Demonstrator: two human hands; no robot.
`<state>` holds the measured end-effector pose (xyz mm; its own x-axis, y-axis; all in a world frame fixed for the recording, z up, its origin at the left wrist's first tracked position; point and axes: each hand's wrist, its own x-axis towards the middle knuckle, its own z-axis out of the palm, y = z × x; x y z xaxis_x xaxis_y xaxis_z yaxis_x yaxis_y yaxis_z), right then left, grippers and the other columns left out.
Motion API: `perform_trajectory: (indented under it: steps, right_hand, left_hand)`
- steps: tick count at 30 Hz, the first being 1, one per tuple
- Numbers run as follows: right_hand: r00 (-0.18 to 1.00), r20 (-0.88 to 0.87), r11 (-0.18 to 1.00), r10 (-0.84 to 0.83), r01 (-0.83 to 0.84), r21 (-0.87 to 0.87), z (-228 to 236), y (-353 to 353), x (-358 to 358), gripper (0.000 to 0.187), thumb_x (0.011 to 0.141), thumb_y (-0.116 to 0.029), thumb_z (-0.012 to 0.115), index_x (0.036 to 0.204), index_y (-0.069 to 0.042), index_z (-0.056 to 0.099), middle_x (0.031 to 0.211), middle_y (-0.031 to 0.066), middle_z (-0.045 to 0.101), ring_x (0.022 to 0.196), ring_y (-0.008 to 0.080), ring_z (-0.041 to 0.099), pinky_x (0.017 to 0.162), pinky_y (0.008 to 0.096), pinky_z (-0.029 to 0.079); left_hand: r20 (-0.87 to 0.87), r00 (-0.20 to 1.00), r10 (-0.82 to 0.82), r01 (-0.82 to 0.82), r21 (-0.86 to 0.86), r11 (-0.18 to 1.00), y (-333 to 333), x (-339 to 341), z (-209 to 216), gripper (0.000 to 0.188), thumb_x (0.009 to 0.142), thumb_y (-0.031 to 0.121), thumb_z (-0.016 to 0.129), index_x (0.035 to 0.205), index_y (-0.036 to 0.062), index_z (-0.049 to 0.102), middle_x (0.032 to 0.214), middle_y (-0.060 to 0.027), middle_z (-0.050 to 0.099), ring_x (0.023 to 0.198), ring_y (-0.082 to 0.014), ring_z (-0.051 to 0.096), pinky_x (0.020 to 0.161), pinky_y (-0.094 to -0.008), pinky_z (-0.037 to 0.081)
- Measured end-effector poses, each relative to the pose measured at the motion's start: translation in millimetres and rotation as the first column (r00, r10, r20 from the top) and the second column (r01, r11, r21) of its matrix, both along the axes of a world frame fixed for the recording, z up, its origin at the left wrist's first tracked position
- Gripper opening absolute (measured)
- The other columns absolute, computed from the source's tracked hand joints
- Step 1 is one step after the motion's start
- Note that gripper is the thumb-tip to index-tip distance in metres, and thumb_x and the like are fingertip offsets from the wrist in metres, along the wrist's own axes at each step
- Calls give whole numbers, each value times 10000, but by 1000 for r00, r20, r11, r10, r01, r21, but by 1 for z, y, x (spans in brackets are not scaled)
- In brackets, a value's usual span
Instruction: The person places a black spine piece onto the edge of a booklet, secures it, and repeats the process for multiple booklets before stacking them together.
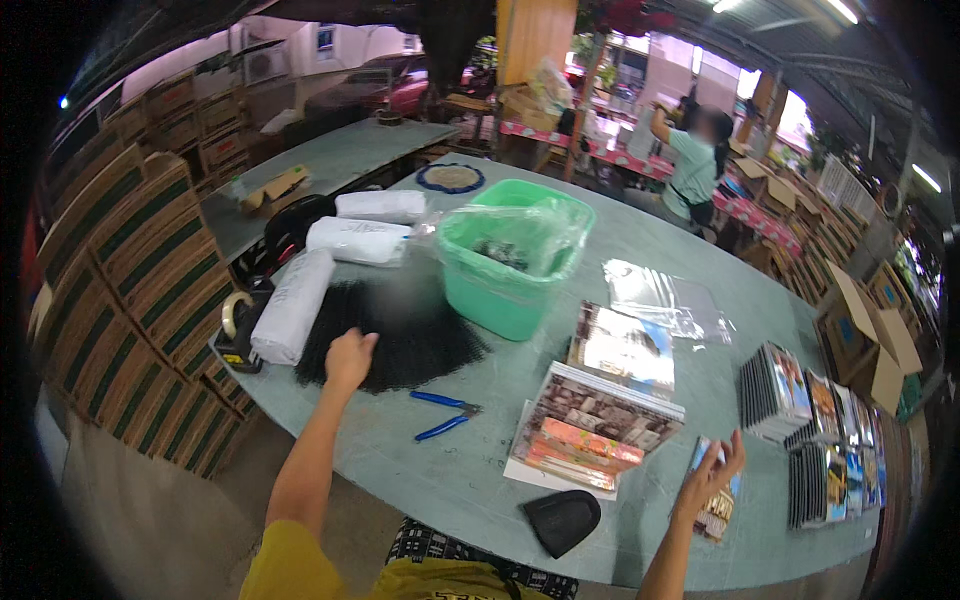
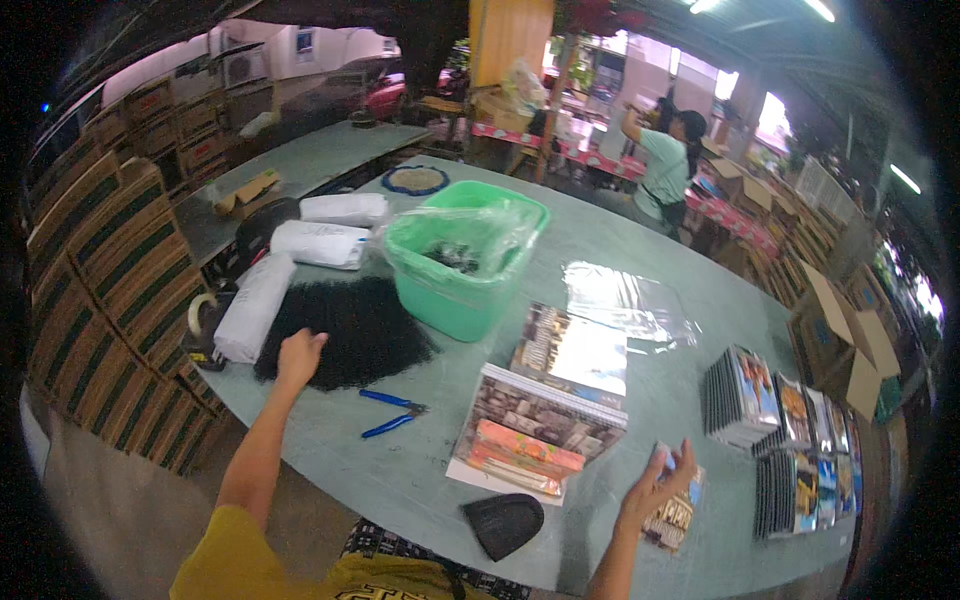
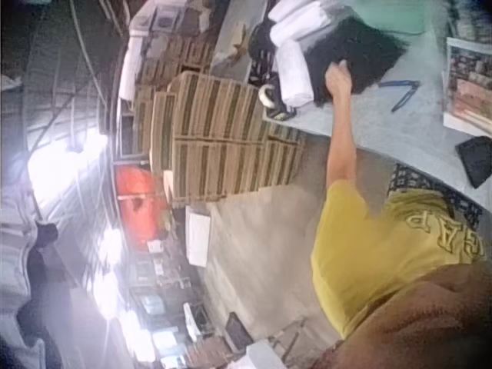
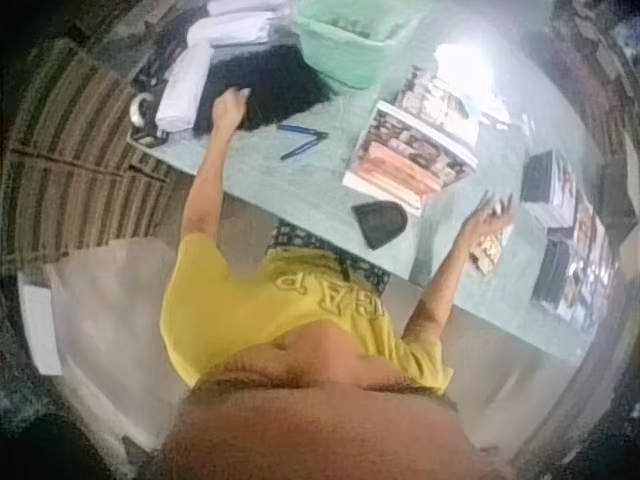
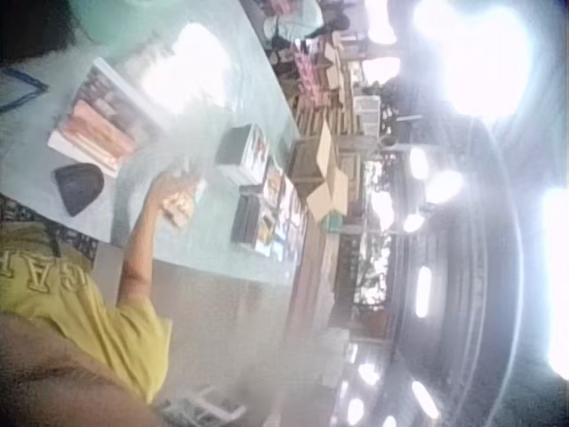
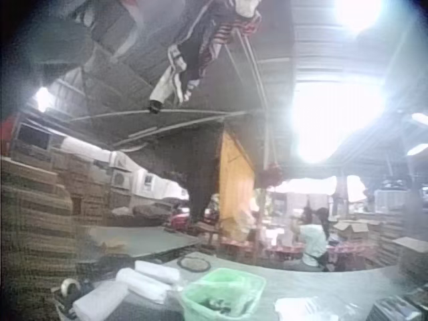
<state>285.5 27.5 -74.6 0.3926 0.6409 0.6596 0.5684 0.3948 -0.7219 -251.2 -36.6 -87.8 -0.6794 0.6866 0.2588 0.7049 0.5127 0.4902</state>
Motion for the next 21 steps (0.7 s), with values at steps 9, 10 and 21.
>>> perform_trajectory:
  steps: [9, 10, 21]
  right_hand:
    - [701, -531, 825, 476, -565, -6, 9, 26, -77, 398, 910, -280, 550, 1199, -15, 481, 1029, 81, 567, 882, 104, 522, 787, 231, 403]
    - [799, -438, 879, 413, -475, -37, 14, 25, -75, 390, 909, -274, 553, 1191, -13, 488, 1041, 84, 562, 895, 115, 524, 796, 245, 405]
    - [580, 619, 839, 529, -465, -281, 72, 15, -163, 278, 754, -91, 652, 1029, -67, 622, 979, 101, 628, 874, 287, 591, 736, 374, 451]
  left_hand:
    - [160, 985, 66, -41, -152, 988, 3, -11, -41, 424, 789, 383, 609, 814, -40, 612, 856, -242, 636, 864, -397, 617, 755, -478, 479]
    - [177, 982, 62, -34, -156, 987, 2, -10, -35, 396, 784, 356, 601, 816, -38, 615, 835, -241, 636, 852, -397, 619, 748, -477, 479]
    - [-301, 943, 139, -89, 174, 981, -14, -29, -19, 274, 819, 260, 584, 700, 20, 526, 631, -180, 584, 606, -410, 573, 559, -475, 444]
